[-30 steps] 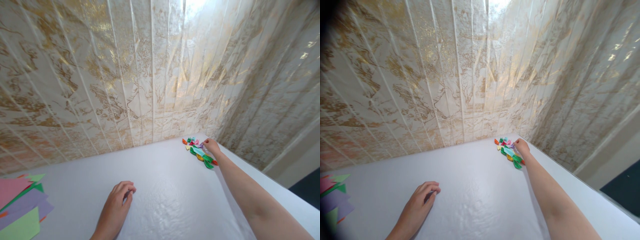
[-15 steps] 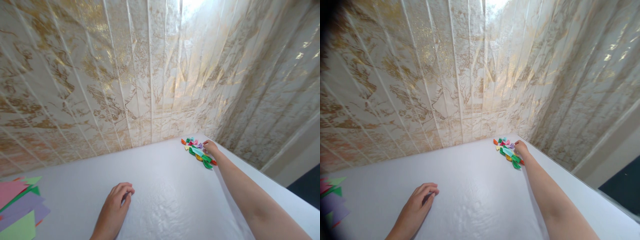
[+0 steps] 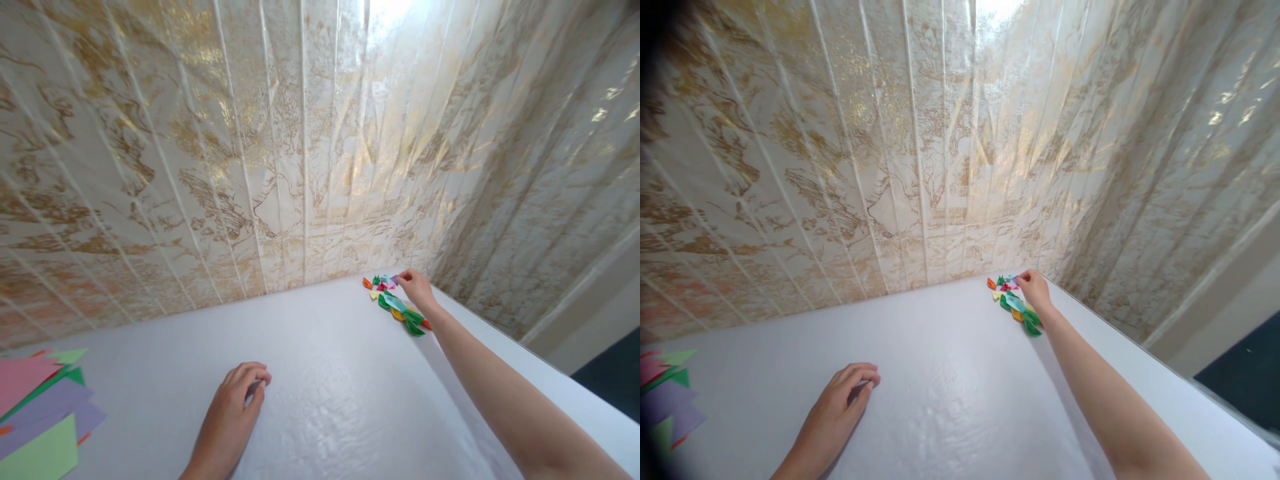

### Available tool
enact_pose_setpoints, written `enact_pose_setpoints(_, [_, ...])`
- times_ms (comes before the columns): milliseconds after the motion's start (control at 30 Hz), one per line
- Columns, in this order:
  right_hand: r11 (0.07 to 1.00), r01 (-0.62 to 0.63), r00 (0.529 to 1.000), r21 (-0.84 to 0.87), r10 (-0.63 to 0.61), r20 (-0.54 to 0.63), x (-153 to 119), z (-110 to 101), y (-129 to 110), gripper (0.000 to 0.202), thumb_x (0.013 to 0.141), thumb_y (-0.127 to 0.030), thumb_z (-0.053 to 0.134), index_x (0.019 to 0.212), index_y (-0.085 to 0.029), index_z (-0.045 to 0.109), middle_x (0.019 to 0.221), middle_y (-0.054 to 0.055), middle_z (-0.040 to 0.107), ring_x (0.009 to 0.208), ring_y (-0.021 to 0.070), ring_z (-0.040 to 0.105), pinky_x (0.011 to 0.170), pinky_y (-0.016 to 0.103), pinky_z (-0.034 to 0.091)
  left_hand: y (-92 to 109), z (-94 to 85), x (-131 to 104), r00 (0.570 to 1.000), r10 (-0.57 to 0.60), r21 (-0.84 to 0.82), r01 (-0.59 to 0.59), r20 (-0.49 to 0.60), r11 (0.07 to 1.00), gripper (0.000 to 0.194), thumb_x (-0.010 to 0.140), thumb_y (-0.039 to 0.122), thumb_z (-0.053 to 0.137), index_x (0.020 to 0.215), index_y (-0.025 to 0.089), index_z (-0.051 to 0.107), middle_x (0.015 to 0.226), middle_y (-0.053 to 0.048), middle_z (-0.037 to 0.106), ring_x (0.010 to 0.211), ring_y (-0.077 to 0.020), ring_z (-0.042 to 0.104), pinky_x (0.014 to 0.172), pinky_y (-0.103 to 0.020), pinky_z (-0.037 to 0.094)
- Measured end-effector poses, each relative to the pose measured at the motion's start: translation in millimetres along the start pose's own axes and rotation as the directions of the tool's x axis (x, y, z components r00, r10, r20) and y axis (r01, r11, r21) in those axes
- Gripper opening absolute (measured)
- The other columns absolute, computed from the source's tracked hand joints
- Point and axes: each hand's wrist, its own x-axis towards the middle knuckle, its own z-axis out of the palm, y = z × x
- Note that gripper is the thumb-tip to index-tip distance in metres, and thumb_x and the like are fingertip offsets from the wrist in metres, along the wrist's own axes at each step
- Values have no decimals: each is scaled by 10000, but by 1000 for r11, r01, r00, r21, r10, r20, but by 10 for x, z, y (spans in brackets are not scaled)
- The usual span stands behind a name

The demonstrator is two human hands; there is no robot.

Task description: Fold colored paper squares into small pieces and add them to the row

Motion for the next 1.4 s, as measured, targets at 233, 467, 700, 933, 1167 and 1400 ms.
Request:
enact_pose_setpoints(233, [772, 491, 792, 404, -589, 162, -1356, 65, -944, 79, 862, -238, 538, 807, -200, 578, 786, 9, 581, 717, 153, 559, 679, 273, 449, 299, -44, -63, 983, -177, -238, 181, 39, 954, 219, 882, 346, 489, 925, 213, 658, 952, -43, 698, 840, -199, 647, 822, -363, 531])
enact_pose_setpoints(467, [627, 565, 624, 537, -750, 219, -2277, 177, -1240, 139, 875, -94, 497, 867, -222, 551, 845, 24, 551, 741, 152, 559, 654, 268, 457, 499, -79, -157, 988, -67, -450, 123, 137, 885, 209, 876, 227, 501, 1059, 208, 602, 1122, -66, 670, 1082, -188, 602, 951, -350, 477])
enact_pose_setpoints(700, [639, 512, 624, 575, -736, 262, -2387, 302, -1212, 113, 894, -129, 490, 880, -228, 542, 870, 30, 562, 791, 165, 568, 706, 289, 471, 512, -24, -211, 983, 62, -385, 11, 175, 923, 339, 810, 104, 498, 1115, 241, 552, 1153, -40, 635, 1121, -185, 567, 998, -382, 447])
enact_pose_setpoints(933, [629, 483, 615, 609, -739, 276, -2451, 310, -1244, 132, 880, -103, 498, 894, -225, 544, 878, 28, 572, 802, 164, 563, 722, 289, 466, 536, 0, -215, 992, 18, -355, 29, 128, 934, 242, 786, 103, 545, 991, 231, 547, 1015, -17, 644, 1013, -184, 593, 952, -359, 461])
enact_pose_setpoints(1167, [612, 465, 607, 639, -746, 273, -2481, 300, -1261, 174, 864, -70, 501, 915, -227, 557, 918, 32, 578, 821, 163, 576, 735, 292, 478, 544, 22, -221, 995, 8, -404, 31, 95, 914, 168, 797, 103, 529, 913, 223, 542, 910, 3, 644, 915, -156, 616, 895, -310, 481])
enact_pose_setpoints(1400, [601, 497, 589, 626, -763, 266, -2494, 304, -1261, 188, 863, -62, 488, 913, -235, 544, 938, 41, 600, 833, 172, 585, 739, 301, 488, 562, 10, -224, 995, -19, -391, 57, 101, 919, 147, 810, 136, 548, 925, 228, 555, 929, -6, 656, 932, -168, 618, 882, -319, 480])
